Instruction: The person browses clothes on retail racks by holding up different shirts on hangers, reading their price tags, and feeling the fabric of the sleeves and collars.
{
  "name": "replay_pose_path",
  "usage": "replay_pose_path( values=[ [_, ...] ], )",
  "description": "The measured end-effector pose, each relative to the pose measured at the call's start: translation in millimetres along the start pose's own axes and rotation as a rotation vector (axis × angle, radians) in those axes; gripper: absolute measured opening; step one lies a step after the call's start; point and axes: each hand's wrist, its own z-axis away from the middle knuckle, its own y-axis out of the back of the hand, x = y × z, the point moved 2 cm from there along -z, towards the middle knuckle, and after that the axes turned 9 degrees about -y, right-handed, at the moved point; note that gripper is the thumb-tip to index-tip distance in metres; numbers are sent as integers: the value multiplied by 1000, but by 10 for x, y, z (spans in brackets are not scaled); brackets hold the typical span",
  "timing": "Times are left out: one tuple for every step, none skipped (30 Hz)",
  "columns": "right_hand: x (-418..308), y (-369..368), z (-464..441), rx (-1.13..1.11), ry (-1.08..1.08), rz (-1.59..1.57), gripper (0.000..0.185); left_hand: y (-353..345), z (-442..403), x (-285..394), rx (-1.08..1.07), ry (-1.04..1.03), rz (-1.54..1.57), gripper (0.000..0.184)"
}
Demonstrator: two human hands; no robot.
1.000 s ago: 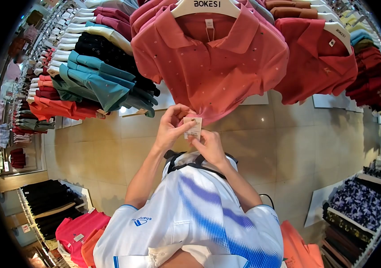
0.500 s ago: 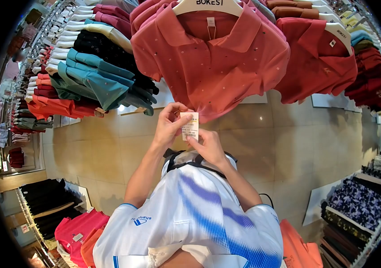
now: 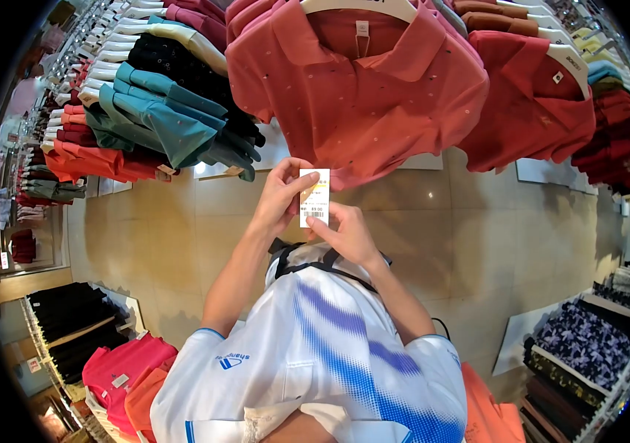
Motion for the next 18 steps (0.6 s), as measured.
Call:
replay_pose_path(
  values=[
    [-6, 0, -4, -4, -1, 2, 15, -8, 6, 14, 3, 5, 12, 28],
    [-15, 3, -9, 3, 13, 14, 15, -9, 9, 21, 5, 9, 23, 28],
    [-21, 4, -12, 10, 27, 24, 15, 0, 6, 18, 7, 8, 24, 28],
    [-16, 5, -13, 8, 28, 26, 15, 11, 3, 10, -2, 6, 31, 28],
    [-3, 7, -16, 2, 22, 10, 16, 17, 2, 7, -11, 4, 38, 28],
    [4, 9, -17, -3, 17, -6, 16, 15, 8, 11, -11, 3, 39, 28],
    [0, 8, -13, -4, 18, -5, 16, 12, 16, 17, -6, 12, 30, 27],
    [-7, 5, -8, -8, 8, -19, 16, 11, 21, 20, -1, 22, 21, 27],
    [-13, 2, -4, -13, -1, -33, 16, 15, 20, 12, -1, 21, 21, 27],
    [-21, 5, 1, -13, 0, -33, 16, 21, 19, -10, -8, 39, 32, 26],
    [-27, 7, 5, -28, -11, -21, 16, 23, 18, -23, -15, 56, 43, 25],
    [-30, 7, 8, -44, -22, -10, 16, 35, 20, -16, -16, 55, 43, 25],
    [-34, 5, 10, -43, -20, -9, 16, 54, 26, -7, -53, 90, -5, 24],
    [-38, 0, 15, -38, -12, 8, 16, 64, 31, -3, -89, 124, -53, 23],
    [-42, -5, 18, -33, -3, 25, 16, 81, 27, -24, -90, 122, -54, 23],
    [-40, -7, 17, -33, -1, 25, 16, 110, 17, -74, -92, 132, -49, 23],
    [-35, -8, 16, -36, 5, 46, 16, 125, 12, -100, -94, 141, -43, 22],
    [-28, -9, 15, -40, 9, 67, 16, 134, 14, -93, -96, 140, -43, 22]
  ],
)
